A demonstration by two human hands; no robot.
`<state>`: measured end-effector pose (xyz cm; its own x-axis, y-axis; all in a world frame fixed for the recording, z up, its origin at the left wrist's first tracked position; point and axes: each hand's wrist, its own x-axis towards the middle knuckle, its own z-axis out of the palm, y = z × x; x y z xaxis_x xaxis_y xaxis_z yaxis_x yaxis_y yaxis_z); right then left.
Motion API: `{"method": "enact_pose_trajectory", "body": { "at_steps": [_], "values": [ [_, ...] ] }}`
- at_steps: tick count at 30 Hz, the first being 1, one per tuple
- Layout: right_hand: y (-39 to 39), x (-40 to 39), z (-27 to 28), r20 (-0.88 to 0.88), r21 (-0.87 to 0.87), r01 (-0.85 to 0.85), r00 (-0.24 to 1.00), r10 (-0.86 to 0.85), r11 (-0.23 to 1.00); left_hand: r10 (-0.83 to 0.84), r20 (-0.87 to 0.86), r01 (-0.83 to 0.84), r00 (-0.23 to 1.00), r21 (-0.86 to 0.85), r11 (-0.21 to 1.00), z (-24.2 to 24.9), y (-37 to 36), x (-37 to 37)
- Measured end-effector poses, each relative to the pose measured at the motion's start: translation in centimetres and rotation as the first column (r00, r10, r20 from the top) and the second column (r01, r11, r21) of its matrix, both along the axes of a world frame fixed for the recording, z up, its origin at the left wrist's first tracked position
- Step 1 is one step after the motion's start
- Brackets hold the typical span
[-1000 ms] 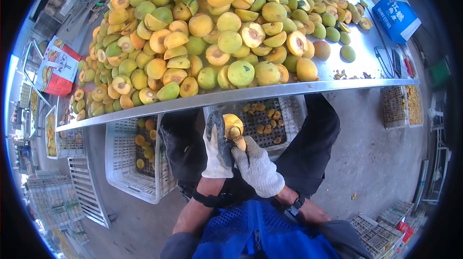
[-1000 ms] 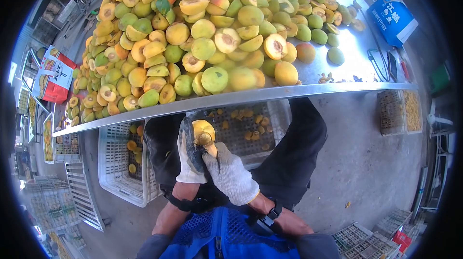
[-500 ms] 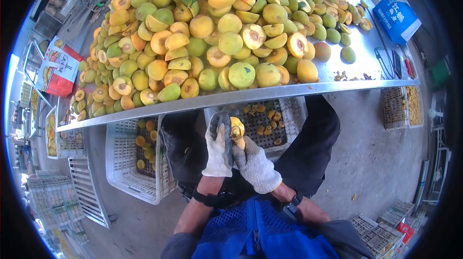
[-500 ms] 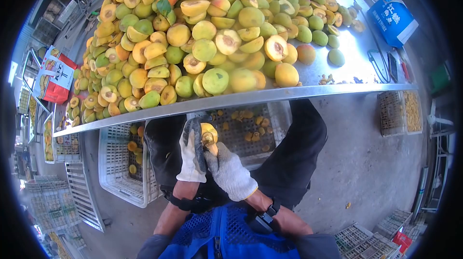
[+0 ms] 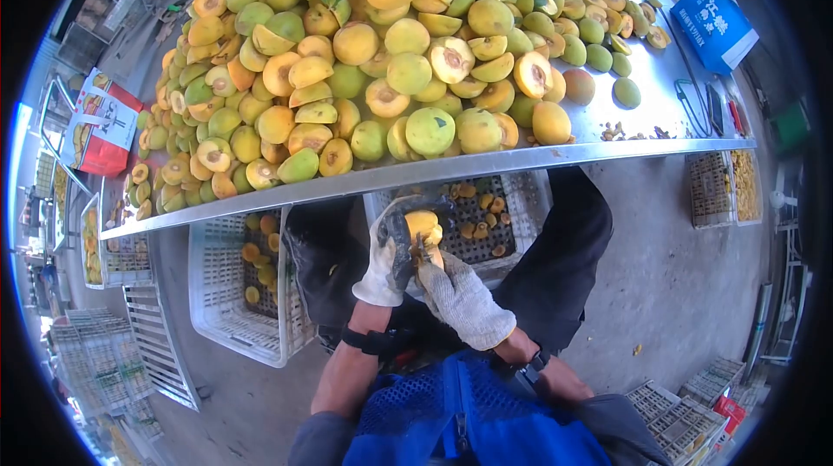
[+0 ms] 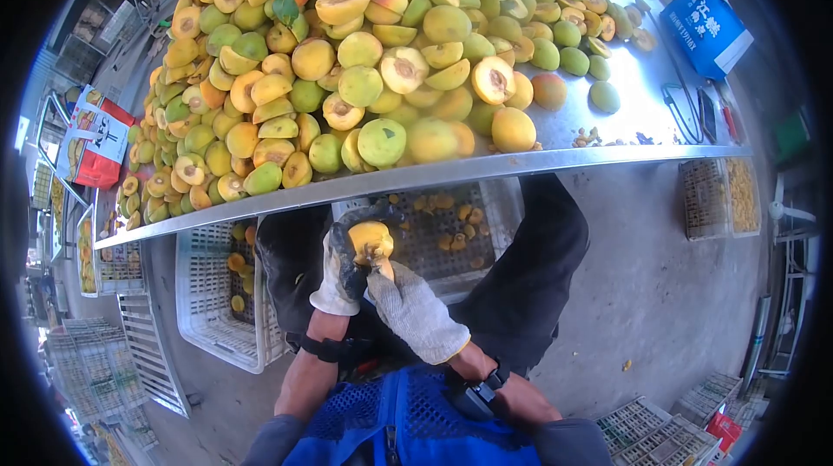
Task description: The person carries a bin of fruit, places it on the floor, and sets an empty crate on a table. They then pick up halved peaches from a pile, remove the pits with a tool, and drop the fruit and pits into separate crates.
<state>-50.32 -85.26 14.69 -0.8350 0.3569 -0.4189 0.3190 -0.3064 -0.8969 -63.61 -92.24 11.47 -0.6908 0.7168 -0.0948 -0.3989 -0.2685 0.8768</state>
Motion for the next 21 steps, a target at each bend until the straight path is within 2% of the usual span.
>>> {"method": "enact_pose_trajectory", "body": {
  "at_steps": [2, 3, 6, 8, 9, 12, 13, 14, 15, 18, 19, 21],
  "values": [
    [-0.3, -0.2, -0.3, 0.006, 0.232, -0.018, 1.0, 0.017, 0.973, 0.056, 0.048, -0.06, 0.997, 0.082, 0.995, -1.0, -0.4, 0.6],
    [-0.5, -0.2, -0.3, 0.01, 0.344, -0.025, 1.0, 0.023, 0.939, 0.129, -0.003, -0.129, 0.992, 0.025, 0.991, -1.3, -0.4, 0.8],
    [-0.7, -0.3, -0.6, -0.093, 0.2, -0.001, 0.995, 0.02, 0.98, 0.086, 0.002, -0.086, 0.996, 0.027, 0.996, 1.3, -0.2, 0.9],
    [-0.2, -0.2, 0.6, -0.025, -0.065, -0.068, 0.997, 0.067, 0.996, 0.055, 0.04, -0.054, 0.998, -0.015, 0.998, 1.1, -0.5, 0.4],
    [0.0, -0.2, 1.3, 0.003, -0.197, -0.095, 0.995, 0.097, 0.976, 0.041, 0.039, -0.039, 0.998, -0.056, 0.998, 0.8, -0.7, 0.1],
    [-0.1, 0.1, 2.3, 0.011, -0.377, -0.087, 0.995, 0.099, 0.922, -0.069, 0.075, 0.077, 0.995, -0.104, 0.992, 0.5, -1.0, -0.9],
    [0.2, 0.2, 2.7, -0.039, -0.435, -0.146, 0.989, 0.144, 0.888, -0.118, 0.102, 0.128, 0.988, -0.097, 0.987, 1.1, -1.0, -0.9],
    [0.7, 0.3, 3.0, -0.093, -0.488, -0.205, 0.979, 0.183, 0.849, -0.168, 0.127, 0.179, 0.978, -0.089, 0.98, 1.9, -0.9, -1.0],
    [1.0, 0.3, 3.3, -0.149, -0.534, -0.263, 0.965, 0.217, 0.804, -0.151, 0.049, 0.151, 0.987, -0.006, 0.988, 2.6, -0.2, -0.3],
    [0.6, 0.3, 3.6, -0.109, -0.394, -0.215, 0.976, 0.186, 0.894, -0.153, 0.169, 0.16, 0.974, -0.029, 0.987, 3.4, 0.3, -0.3],
    [0.6, 0.4, 3.1, -0.1, -0.498, -0.203, 0.979, 0.177, 0.843, -0.159, 0.156, 0.167, 0.975, -0.042, 0.985, 2.1, -0.1, -0.4],
    [1.2, 0.7, 1.4, -0.079, -0.677, -0.172, 0.984, 0.162, 0.716, -0.195, 0.238, 0.185, 0.951, 0.067, 0.98, 0.7, -0.1, -0.5]
  ]
}}
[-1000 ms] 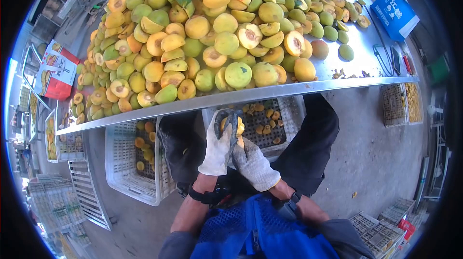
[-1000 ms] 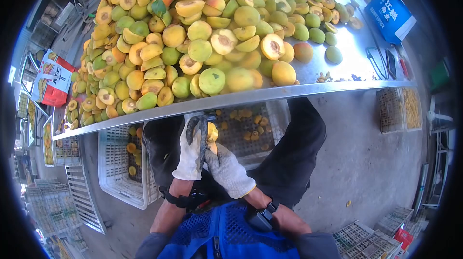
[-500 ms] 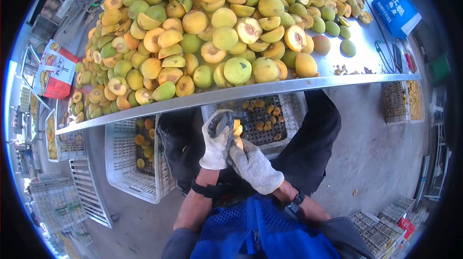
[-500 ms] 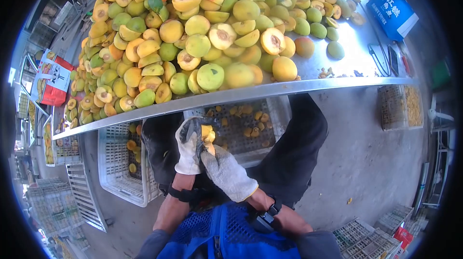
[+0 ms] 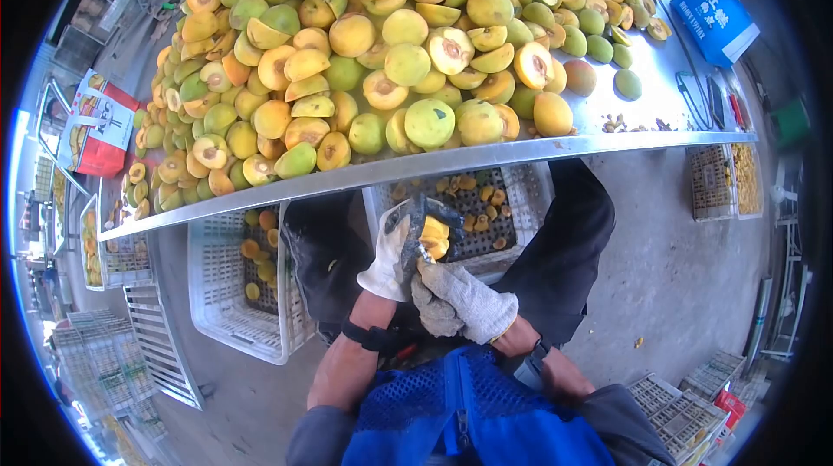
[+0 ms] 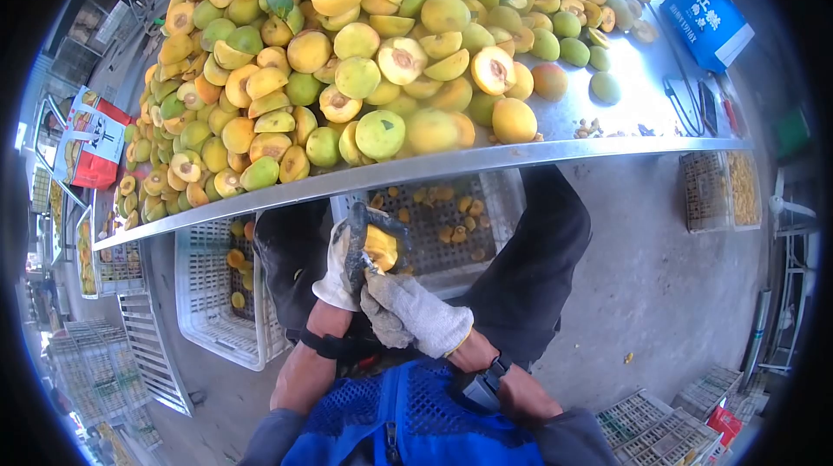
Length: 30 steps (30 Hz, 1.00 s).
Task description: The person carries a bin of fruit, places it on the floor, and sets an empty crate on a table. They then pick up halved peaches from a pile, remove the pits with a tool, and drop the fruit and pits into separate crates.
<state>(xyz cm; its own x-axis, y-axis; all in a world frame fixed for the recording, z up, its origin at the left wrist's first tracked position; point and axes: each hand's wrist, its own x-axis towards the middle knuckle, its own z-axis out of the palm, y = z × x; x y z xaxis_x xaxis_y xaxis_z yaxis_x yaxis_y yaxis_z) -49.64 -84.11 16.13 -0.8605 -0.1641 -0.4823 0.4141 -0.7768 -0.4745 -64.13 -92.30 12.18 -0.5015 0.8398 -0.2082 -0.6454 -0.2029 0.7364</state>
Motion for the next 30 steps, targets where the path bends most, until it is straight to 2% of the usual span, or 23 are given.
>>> {"method": "enact_pose_trajectory", "body": {
  "at_steps": [1, 2, 3, 4, 5, 6, 8, 9, 13, 14, 15, 17, 18, 20, 21, 22, 23, 25, 26, 27, 29, 30],
  "values": [
    [0.1, 0.1, 0.1, -0.019, 0.101, 0.003, 1.0, -0.001, 0.995, -0.008, 0.057, 0.005, 0.998, 0.044, 0.999, -0.8, -0.1, 0.3],
    [0.1, 0.1, 0.4, -0.04, 0.201, 0.008, 0.999, 0.0, 0.98, 0.014, 0.305, -0.064, 0.952, 0.155, 0.986, -1.6, 0.1, 0.7],
    [0.2, 0.0, 0.6, -0.062, 0.298, 0.015, 0.998, 0.004, 0.954, 0.01, 0.535, -0.162, 0.845, 0.237, 0.958, -2.2, 0.4, 1.2],
    [0.2, 0.0, 0.6, -0.062, 0.316, 0.014, 0.998, 0.006, 0.949, 0.174, 0.334, -0.205, 0.926, 0.06, 0.977, -0.6, 0.7, 1.8],
    [0.2, 0.1, 0.6, -0.062, 0.332, 0.014, 0.998, 0.007, 0.943, 0.293, 0.09, -0.283, 0.952, -0.106, 0.953, 0.8, 0.9, 2.3],
    [0.3, 0.1, 0.6, -0.063, 0.349, 0.016, 0.998, 0.006, 0.937, 0.271, 0.125, -0.258, 0.955, -0.11, 0.96, 1.8, 0.9, 2.4],
    [0.3, 0.2, 0.5, -0.028, 0.111, -0.001, 1.0, 0.004, 0.994, 0.003, 0.477, -0.119, 0.879, 0.212, 0.97, -3.6, -0.2, 1.3],
    [0.1, 0.3, 0.5, -0.008, -0.014, -0.003, 1.0, 0.003, 1.0, 0.001, 0.446, -0.089, 0.895, 0.176, 0.98, -3.2, -0.3, 1.3],
    [-0.3, 0.8, 1.0, 0.001, -0.16, 0.047, 0.999, -0.048, 0.986, -0.041, 0.297, 0.019, 0.954, 0.074, 0.997, -0.8, -0.5, 2.0],
    [0.0, 0.9, 0.6, -0.01, -0.176, 0.032, 0.999, -0.034, 0.984, -0.053, 0.313, 0.006, 0.948, 0.152, 0.988, -2.0, -0.4, 2.2],
    [0.2, 1.0, 0.2, -0.022, -0.192, 0.014, 1.0, -0.019, 0.981, -0.024, 0.385, -0.041, 0.923, 0.159, 0.986, -2.9, -0.4, 2.1],
    [1.0, 1.5, -0.3, -0.164, -0.271, -0.027, 0.986, -0.019, 0.962, 0.041, 0.521, -0.144, 0.853, 0.159, 0.977, -2.4, -0.1, 1.7],
    [1.3, 1.7, -0.5, -0.234, -0.311, -0.055, 0.972, -0.02, 0.949, 0.186, -0.109, -0.195, 0.977, -0.087, 0.977, -1.6, -1.0, 2.0],
    [1.9, 1.5, -0.1, -0.067, -0.064, 0.088, 0.993, -0.093, 0.994, 0.436, -0.291, -0.489, 0.852, -0.14, 0.861, -0.4, -1.3, 1.4],
    [2.0, 1.5, 0.0, 0.011, 0.066, 0.146, 0.989, -0.147, 0.987, 0.41, -0.08, -0.418, 0.909, -0.21, 0.884, 0.8, -2.9, 0.1],
    [2.3, 1.5, -1.5, 0.084, -0.029, 0.205, 0.976, -0.202, 0.978, 0.396, 0.139, -0.35, 0.908, -0.273, 0.896, 2.3, -4.4, -1.3],
    [2.5, 1.0, -1.2, 0.117, 0.095, 0.206, 0.969, -0.216, 0.974, 0.42, 0.037, -0.401, 0.907, -0.233, 0.886, 3.4, -5.1, -1.6],
    [2.4, 0.6, 0.2, 0.066, 0.306, 0.076, 0.993, -0.101, 0.949, 0.402, -0.152, -0.426, 0.903, -0.204, 0.881, 4.6, -6.4, -1.8],
    [1.9, 0.4, -0.8, -0.046, 0.539, 0.076, 0.997, -0.061, 0.839, 0.419, -0.176, -0.449, 0.891, -0.192, 0.873, 3.5, -6.6, -1.7],
    [1.1, 0.2, -2.5, -0.143, 0.737, 0.106, 0.99, 0.001, 0.667, 0.433, -0.197, -0.466, 0.88, -0.176, 0.867, 1.9, -6.4, -1.6],
    [0.5, -0.5, -0.5, -0.178, 0.91, 0.156, 0.984, 0.022, 0.384, 0.391, -0.183, -0.414, 0.902, -0.109, 0.904, 0.8, -4.8, -0.9],
    [0.2, -0.8, 0.5, -0.18, 0.96, 0.171, 0.984, 0.021, 0.22, 0.38, -0.113, -0.39, 0.918, -0.091, 0.916, 0.6, -4.1, -0.4]
  ]
}}
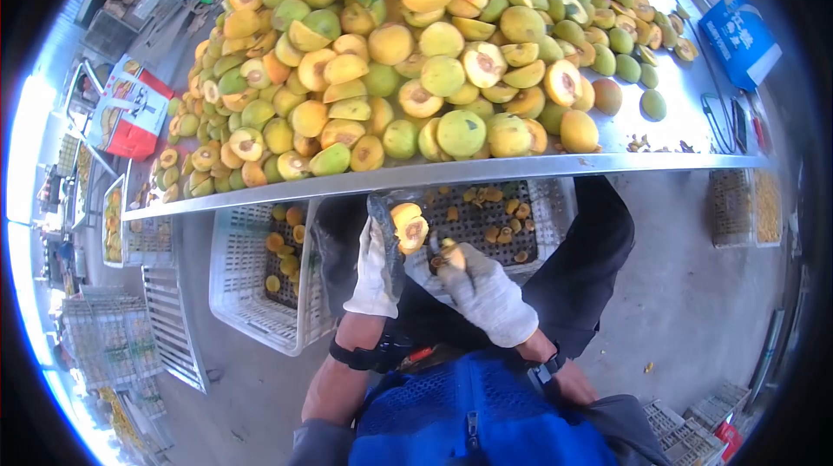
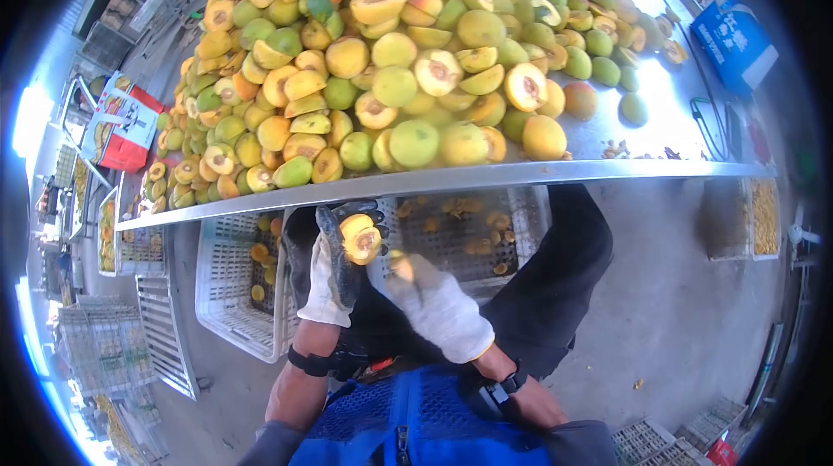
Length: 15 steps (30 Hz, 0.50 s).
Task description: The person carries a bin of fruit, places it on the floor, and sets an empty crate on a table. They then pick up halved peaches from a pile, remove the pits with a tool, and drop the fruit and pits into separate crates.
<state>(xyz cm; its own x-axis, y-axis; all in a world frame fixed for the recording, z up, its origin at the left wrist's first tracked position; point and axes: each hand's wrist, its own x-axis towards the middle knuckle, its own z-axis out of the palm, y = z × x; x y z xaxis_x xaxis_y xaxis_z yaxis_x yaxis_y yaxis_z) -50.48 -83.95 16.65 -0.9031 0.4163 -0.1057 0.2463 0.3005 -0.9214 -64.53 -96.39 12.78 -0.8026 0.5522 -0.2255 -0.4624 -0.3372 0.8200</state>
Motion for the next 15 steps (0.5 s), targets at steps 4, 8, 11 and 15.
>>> {"method": "enact_pose_trajectory", "body": {
  "at_steps": [4, 8, 11, 15],
  "values": [
    [1.8, 0.0, -0.5, 0.149, 0.176, -0.048, 0.989, 0.022, 0.983, 0.1, -0.035, -0.103, 0.994, -0.094, 0.99, -0.4, 1.8, 2.3],
    [3.5, 2.2, -4.5, 0.207, 0.245, 0.08, 0.969, -0.132, 0.966, 0.148, -0.346, -0.269, 0.927, -0.336, 0.902, 1.3, -2.1, 0.7],
    [4.3, 3.3, -5.5, 0.207, 0.17, 0.155, 0.96, -0.189, 0.973, -0.257, -0.834, -0.676, 0.489, -0.548, 0.492, 6.0, -6.2, -2.7],
    [4.3, 3.1, -7.2, 0.196, 0.218, 0.027, 0.978, -0.071, 0.976, -0.438, -0.815, -0.737, 0.379, -0.552, 0.39, 11.4, -5.1, -6.4]
  ]
}}
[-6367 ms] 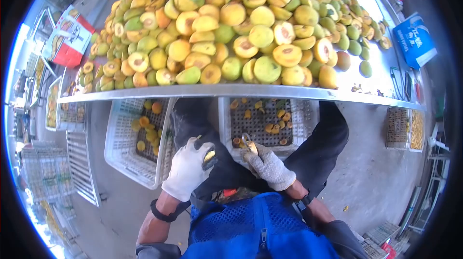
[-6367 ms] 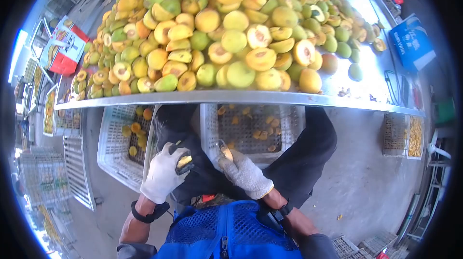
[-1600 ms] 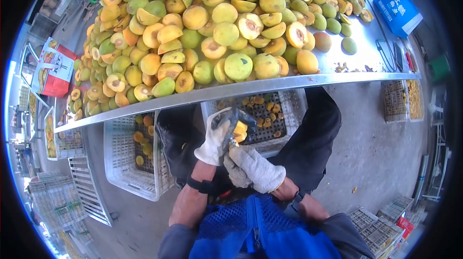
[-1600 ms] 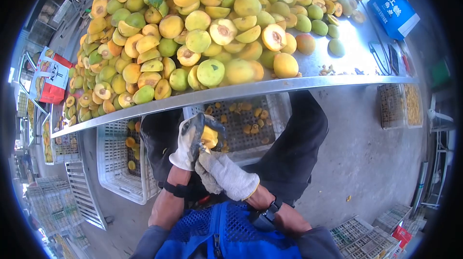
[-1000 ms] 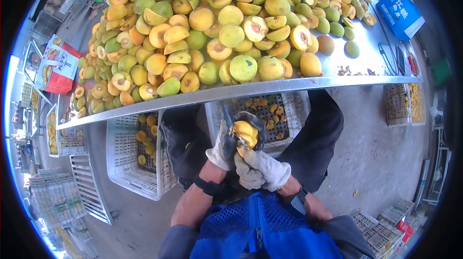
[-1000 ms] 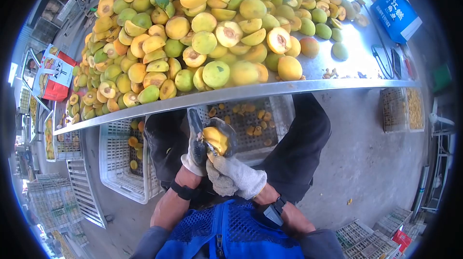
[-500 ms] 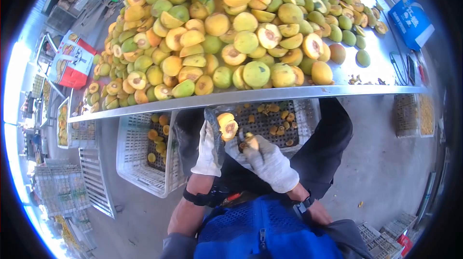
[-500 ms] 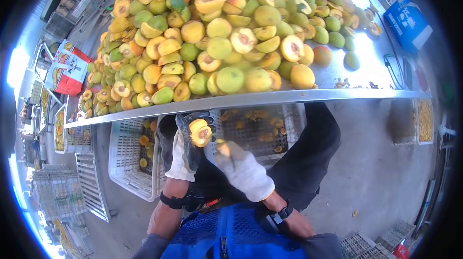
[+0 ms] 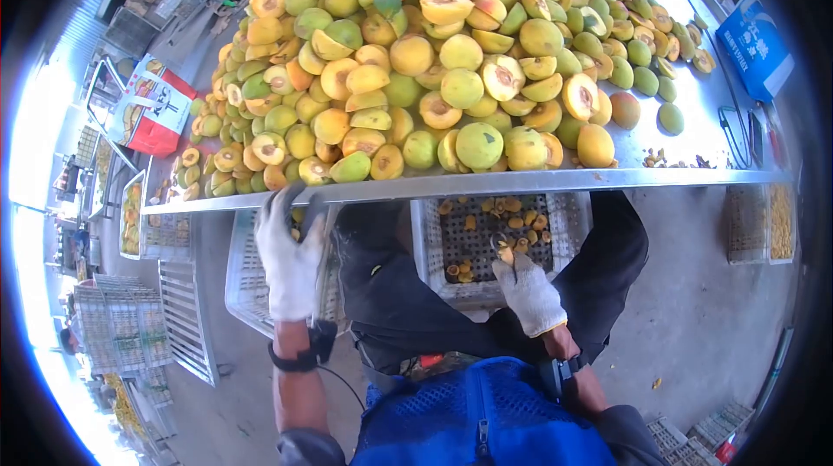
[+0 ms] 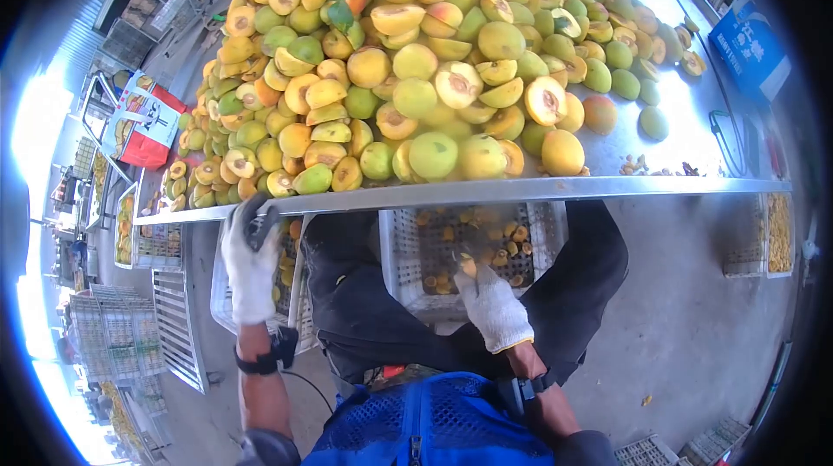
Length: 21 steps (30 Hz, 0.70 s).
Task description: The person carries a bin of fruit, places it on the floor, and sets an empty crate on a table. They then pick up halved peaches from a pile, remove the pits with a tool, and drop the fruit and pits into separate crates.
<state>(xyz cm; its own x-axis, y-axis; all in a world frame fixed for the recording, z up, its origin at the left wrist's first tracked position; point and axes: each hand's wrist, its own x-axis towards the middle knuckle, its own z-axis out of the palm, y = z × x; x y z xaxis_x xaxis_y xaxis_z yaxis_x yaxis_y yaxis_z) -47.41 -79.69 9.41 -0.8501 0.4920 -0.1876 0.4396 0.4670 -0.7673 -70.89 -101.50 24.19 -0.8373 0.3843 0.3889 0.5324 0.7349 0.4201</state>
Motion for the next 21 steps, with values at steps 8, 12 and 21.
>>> {"method": "enact_pose_trajectory", "body": {
  "at_steps": [8, 12, 21],
  "values": [
    [-1.2, 0.3, 2.6, 0.065, -0.1, 0.036, 0.997, -0.03, 0.994, -0.077, 0.216, 0.183, 0.973, -0.529, 0.829, 0.7, 6.1, -7.1],
    [-1.0, -0.1, 2.9, 0.032, -0.204, 0.074, 0.997, -0.068, 0.976, -0.187, 0.166, 0.231, 0.968, -0.303, 0.925, -0.2, 4.2, -7.1],
    [-2.1, -5.5, 9.1, -0.254, -0.686, -0.078, 0.957, -0.137, 0.723, -0.621, 0.452, 0.19, 0.64, 0.69, 0.698, 1.6, 4.0, 2.2]
  ]
}}
